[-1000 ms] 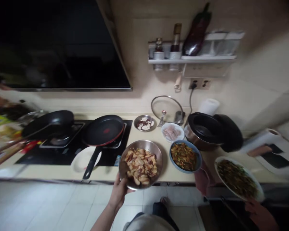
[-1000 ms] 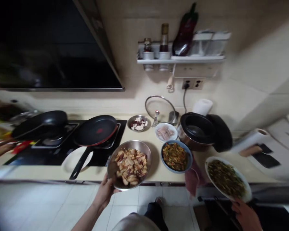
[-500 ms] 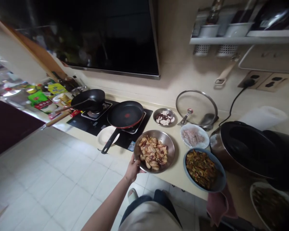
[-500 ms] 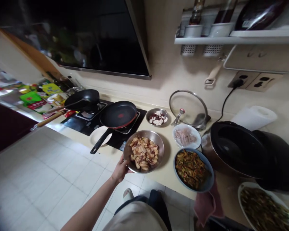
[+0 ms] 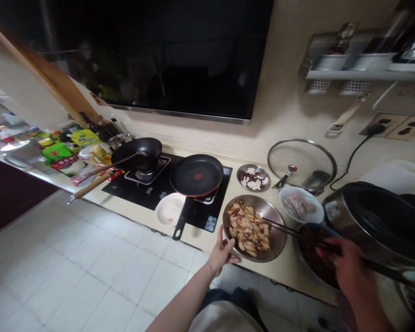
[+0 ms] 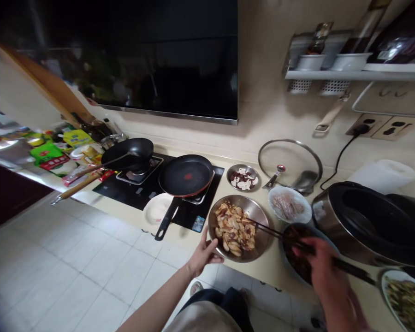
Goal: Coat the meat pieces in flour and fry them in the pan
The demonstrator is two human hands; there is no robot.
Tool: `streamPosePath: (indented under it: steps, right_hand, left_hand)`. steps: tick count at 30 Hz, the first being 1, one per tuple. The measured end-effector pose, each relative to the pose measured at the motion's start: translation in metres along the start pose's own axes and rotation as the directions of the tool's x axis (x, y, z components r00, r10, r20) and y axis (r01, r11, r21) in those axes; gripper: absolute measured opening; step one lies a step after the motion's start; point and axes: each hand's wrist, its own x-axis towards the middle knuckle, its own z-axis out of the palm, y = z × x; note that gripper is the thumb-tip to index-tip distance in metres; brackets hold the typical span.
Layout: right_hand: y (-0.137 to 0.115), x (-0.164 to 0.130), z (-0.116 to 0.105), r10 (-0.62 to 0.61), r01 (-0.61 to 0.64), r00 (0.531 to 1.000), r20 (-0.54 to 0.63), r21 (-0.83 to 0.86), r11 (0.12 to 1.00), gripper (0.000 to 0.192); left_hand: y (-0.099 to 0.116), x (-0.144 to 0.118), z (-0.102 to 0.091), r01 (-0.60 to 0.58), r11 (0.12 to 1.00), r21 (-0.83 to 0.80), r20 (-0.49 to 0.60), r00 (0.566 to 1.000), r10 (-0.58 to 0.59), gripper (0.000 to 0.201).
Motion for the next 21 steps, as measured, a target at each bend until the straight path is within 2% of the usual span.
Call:
streamPosePath:
  steps: [3,7,10,12,13,15,18,20,21]
  right_hand:
    - [-0.026,0.031,0.052,0.044,-0.05,0.995,0.086,0.06,0.997,0.038]
    - [-0.041,0.078,0.117,0.093,-0.116,0.975,0.202,0.103,0.988,0.047]
    - [-0.048,0.09,0.155,0.075,-0.118,0.94,0.334,0.11,0.987,0.05]
    - [-0.057,0.09,0.168,0.035,-0.09,0.902,0.43,0.109,0.99,0.049]
    - [-0.062,0.089,0.169,0.009,-0.068,0.879,0.477,0.108,0.992,0.047]
    - [-0.075,0.087,0.157,-0.036,-0.028,0.829,0.558,0.106,0.994,0.041]
    - [-0.093,0.076,0.116,-0.12,0.084,0.769,0.627,0.086,0.993,0.029]
    - [-0.1,0.06,0.09,-0.28,0.314,0.747,0.604,0.051,0.948,0.022]
    - [-0.1,0.049,0.083,-0.327,0.386,0.727,0.604,0.034,0.922,0.019]
  left_hand:
    - [0.0,0.001,-0.004,0.041,0.999,0.022,0.036,0.998,-0.041,0.102]
    - [0.018,0.017,-0.01,0.033,0.998,0.057,0.025,0.999,-0.035,0.094]
    - [0.037,0.031,-0.017,-0.005,0.997,0.072,-0.001,1.0,0.005,0.089]
    - [0.047,0.037,-0.021,-0.033,0.997,0.073,-0.038,0.999,0.036,0.087]
    - [0.05,0.04,-0.022,-0.045,0.996,0.073,-0.06,0.997,0.05,0.087]
    - [0.055,0.045,-0.021,-0.063,0.995,0.074,-0.101,0.992,0.07,0.088]
    - [0.058,0.05,-0.014,-0.074,0.995,0.071,-0.138,0.987,0.084,0.09]
    - [0.06,0.053,-0.008,-0.077,0.995,0.064,-0.15,0.985,0.086,0.091]
    - [0.061,0.054,-0.005,-0.08,0.995,0.061,-0.153,0.984,0.088,0.092]
